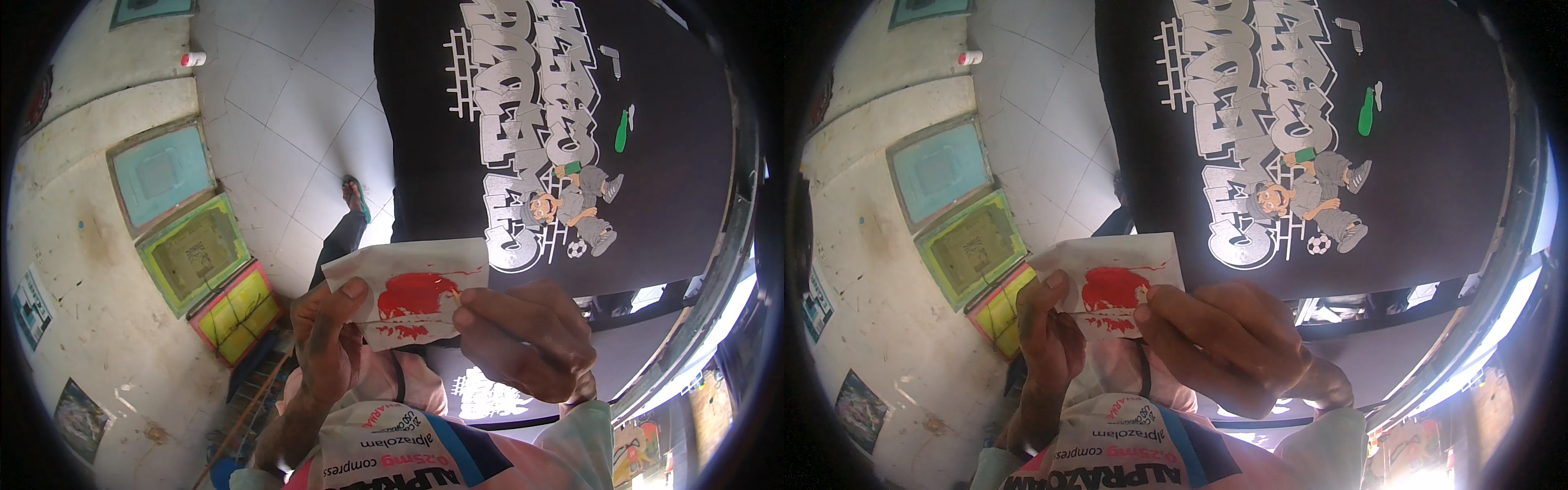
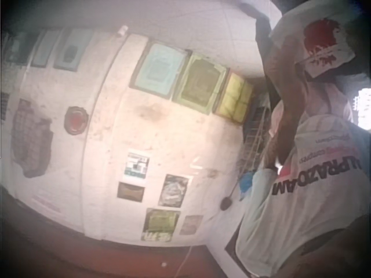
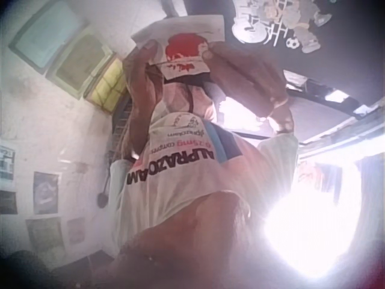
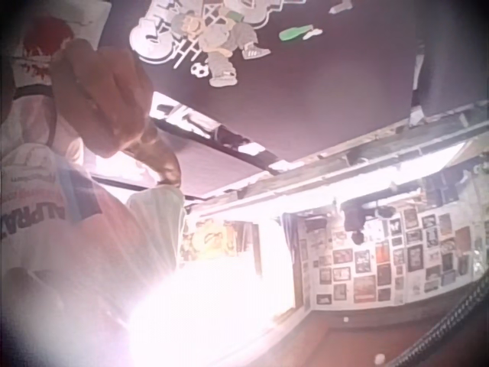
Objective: The person hand-paints details on a series of black T-shirts laid out on tables. They use a small brush and a palette with red paint to add color to a cartoon character and other elements on each shirt, moving from one shirt to the next.
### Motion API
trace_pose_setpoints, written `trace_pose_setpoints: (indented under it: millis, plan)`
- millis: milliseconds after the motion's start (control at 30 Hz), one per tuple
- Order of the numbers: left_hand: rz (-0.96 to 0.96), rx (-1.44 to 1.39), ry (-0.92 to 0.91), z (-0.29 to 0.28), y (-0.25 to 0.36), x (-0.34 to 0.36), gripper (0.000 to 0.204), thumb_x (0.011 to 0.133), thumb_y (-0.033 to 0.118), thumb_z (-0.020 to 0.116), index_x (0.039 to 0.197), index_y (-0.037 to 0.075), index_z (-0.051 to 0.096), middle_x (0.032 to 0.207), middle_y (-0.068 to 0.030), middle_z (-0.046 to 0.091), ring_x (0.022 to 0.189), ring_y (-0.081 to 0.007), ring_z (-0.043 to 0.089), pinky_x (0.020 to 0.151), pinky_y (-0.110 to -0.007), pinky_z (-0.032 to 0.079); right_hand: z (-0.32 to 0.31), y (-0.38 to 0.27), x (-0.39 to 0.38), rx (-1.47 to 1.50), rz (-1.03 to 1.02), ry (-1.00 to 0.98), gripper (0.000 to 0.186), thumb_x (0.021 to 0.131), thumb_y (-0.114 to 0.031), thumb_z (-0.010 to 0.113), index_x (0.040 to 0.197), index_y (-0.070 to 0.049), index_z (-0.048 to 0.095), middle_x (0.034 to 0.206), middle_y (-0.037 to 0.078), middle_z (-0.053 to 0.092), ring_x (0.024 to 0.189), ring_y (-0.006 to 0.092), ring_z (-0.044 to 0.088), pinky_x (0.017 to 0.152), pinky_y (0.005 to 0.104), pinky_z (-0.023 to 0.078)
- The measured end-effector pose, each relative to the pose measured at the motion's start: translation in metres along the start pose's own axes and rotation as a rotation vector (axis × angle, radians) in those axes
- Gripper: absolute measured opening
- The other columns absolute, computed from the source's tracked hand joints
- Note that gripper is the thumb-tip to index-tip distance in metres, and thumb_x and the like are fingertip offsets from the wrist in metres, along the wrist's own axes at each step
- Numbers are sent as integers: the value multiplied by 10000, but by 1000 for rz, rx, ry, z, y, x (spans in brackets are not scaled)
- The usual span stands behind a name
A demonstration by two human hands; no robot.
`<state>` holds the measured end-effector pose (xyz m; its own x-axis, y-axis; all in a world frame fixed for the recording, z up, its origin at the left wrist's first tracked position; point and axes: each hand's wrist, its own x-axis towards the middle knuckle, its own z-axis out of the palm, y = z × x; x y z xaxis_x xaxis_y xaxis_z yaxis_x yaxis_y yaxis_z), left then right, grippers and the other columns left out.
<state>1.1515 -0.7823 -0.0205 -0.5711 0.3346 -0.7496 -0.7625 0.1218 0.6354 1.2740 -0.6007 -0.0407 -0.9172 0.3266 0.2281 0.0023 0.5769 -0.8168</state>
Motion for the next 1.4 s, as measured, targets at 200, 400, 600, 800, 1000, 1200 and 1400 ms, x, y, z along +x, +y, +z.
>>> trace_pose_setpoints:
  millis: [200, 400, 600, 800, 1000, 1200, 1400]
  plan:
    - [27, -42, -48, -5, -1, -1, 213, 975, 171, 560, 1107, 13, 615, 1116, -89, 641, 1115, -173, 615, 1009, -349, 483, 1, -3, 1, 23, -3, 0, 429, 635, -6, 856, 1030, -133, 747, 1124, 23, 718, 801, 176, 639, 632, 284, 537]
    - [1, -35, 17, 0, 4, -2, 208, 959, 172, 579, 1090, 14, 614, 1074, -86, 645, 1076, -179, 628, 993, -350, 490, 2, 3, 4, 25, -133, -6, 401, 672, -141, 901, 1031, -47, 750, 1080, 92, 726, 768, 167, 656, 629, 270, 544]
    - [-11, -14, 44, -3, 1, -3, 239, 946, 178, 590, 1120, 17, 617, 1061, -83, 646, 1046, -182, 633, 972, -348, 497, 4, 1, -4, 129, -82, 54, 367, 626, 3, 845, 959, -118, 749, 1072, 58, 723, 740, 181, 644, 563, 296, 499]
    - [40, 8, 167, -28, -9, -3, 279, 940, 200, 595, 1153, 21, 610, 1082, -78, 648, 1028, -178, 642, 912, -346, 528, -15, 21, -27, 300, -42, 240, 272, 664, 68, 708, 881, -82, 646, 917, 120, 673, 670, 188, 598, 535, 310, 469]
    - [7, -11, 307, -20, -6, 3, 312, 938, 249, 591, 1181, 52, 592, 1070, -57, 634, 1042, -169, 633, 910, -353, 536, -7, 74, -36, 77, 140, 509, 255, 763, 122, 664, 982, -7, 642, 919, 149, 670, 745, 181, 633, 624, 286, 519]
    - [-9, -23, 325, -26, -12, 5, 323, 946, 263, 593, 1204, 68, 580, 1097, -53, 629, 1047, -169, 637, 898, -362, 546, 3, 111, -39, 13, 100, 472, 306, 628, 149, 695, 890, -9, 683, 863, 95, 696, 708, 164, 664, 585, 269, 539]
    - [24, -13, 336, -17, -11, 8, 251, 960, 235, 581, 1152, 75, 600, 1091, -46, 628, 1063, -162, 628, 928, -364, 528, 7, 113, -39, 40, 147, 481, 314, 589, 150, 707, 859, -10, 690, 827, 77, 696, 692, 164, 659, 558, 248, 531]
